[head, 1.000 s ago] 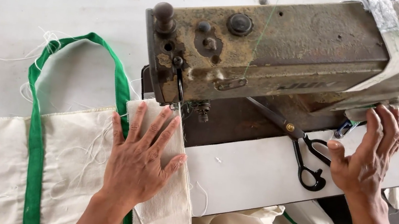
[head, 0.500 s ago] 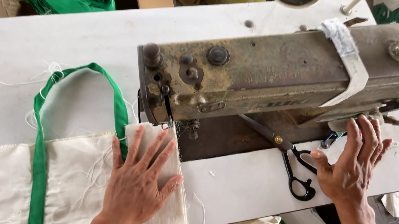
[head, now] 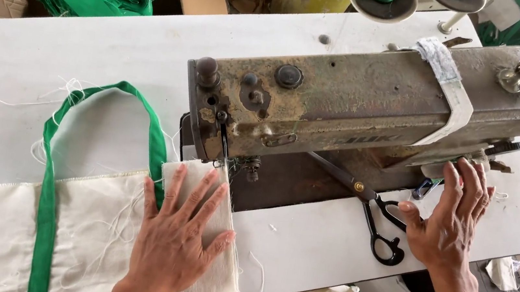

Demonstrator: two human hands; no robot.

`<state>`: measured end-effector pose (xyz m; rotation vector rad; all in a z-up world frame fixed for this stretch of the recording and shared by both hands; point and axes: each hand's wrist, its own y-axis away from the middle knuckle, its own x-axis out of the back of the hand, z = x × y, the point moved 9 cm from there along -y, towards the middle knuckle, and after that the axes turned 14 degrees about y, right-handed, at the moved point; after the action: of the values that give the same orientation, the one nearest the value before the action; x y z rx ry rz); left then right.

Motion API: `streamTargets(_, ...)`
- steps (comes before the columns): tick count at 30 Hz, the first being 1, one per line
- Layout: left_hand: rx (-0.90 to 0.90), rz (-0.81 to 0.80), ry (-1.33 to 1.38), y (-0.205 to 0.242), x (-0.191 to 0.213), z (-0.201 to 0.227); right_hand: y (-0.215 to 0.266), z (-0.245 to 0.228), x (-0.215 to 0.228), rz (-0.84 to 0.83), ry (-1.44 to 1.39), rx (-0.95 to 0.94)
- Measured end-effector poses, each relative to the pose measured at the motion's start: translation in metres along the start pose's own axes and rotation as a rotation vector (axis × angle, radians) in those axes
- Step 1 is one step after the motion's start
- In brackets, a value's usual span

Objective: Sewing fabric pieces together to create a tote bag using an industrial sewing machine.

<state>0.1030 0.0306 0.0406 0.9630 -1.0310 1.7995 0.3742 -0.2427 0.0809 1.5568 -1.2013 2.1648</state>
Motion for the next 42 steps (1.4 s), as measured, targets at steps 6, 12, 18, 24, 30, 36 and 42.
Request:
streamTargets(6, -0.005, -0.019, -0.04, -0.004, -0.006, -0.008, 0.001, 0.001, 0.0, 0.024, 0.005, 0.013)
streamTargets(12, 0.001, -0.027, -0.021, -0.01, -0.009, -0.014, -0.001, -0.003, 0.007, 0.076, -0.003, 0.044)
streamTargets(18, 0.019, -0.058, -0.042, -0.011, -0.016, -0.02, 0.003, -0.004, 0.018, 0.137, -0.005, 0.01)
streamTargets(24, -0.008, -0.033, -0.113, -0.008, -0.019, -0.02, 0.012, -0.043, -0.008, -0.16, -0.149, 0.033)
streamTargets(30, -0.027, 0.113, -0.131, -0.005, -0.022, -0.015, -0.024, -0.115, -0.016, -0.057, -0.03, 0.099)
streamTargets(36, -0.111, 0.247, -0.19, -0.004, -0.003, -0.009, -0.079, -0.219, -0.124, -0.477, -0.333, 0.287)
streamTargets(42, -0.111, 0.288, -0.181, -0.002, -0.004, -0.011, -0.063, -0.229, -0.128, -0.691, -0.031, 0.673)
